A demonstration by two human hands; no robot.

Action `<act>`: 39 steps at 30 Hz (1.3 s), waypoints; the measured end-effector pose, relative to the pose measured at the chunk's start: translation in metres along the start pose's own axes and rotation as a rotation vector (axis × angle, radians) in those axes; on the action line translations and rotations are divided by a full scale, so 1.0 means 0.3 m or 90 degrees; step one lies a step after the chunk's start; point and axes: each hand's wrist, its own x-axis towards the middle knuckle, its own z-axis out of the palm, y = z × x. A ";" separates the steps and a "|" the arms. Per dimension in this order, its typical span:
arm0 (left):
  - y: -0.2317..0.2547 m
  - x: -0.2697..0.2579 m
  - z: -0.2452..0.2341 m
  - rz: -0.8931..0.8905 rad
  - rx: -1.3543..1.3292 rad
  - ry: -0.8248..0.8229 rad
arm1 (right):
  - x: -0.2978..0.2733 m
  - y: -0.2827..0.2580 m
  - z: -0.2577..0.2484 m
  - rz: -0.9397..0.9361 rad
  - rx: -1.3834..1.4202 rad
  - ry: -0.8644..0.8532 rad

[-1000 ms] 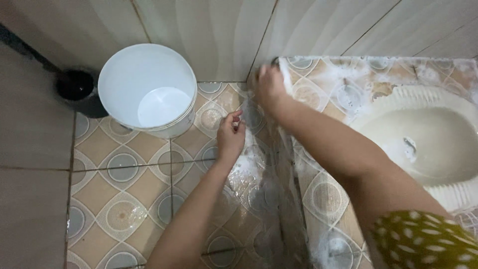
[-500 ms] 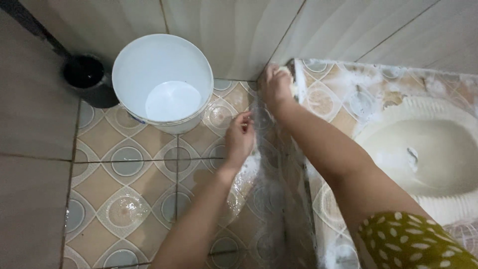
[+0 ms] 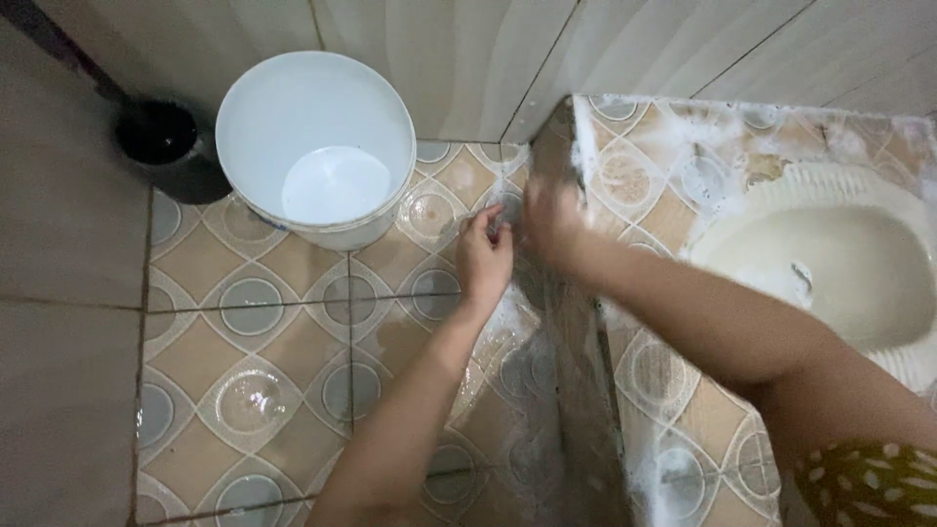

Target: Scrub the squat toilet and floor tiles with a cleaning sponge and soapy water.

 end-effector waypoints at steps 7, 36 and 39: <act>-0.002 0.008 0.035 -0.005 -0.050 0.042 | -0.064 0.103 -0.181 0.126 -0.046 0.042; 0.015 0.016 -0.155 -0.016 -0.178 -0.115 | -0.198 -0.428 0.025 0.362 0.696 0.113; -0.004 0.023 -0.236 0.055 -0.147 -0.131 | 0.001 -0.298 0.021 0.466 0.812 0.161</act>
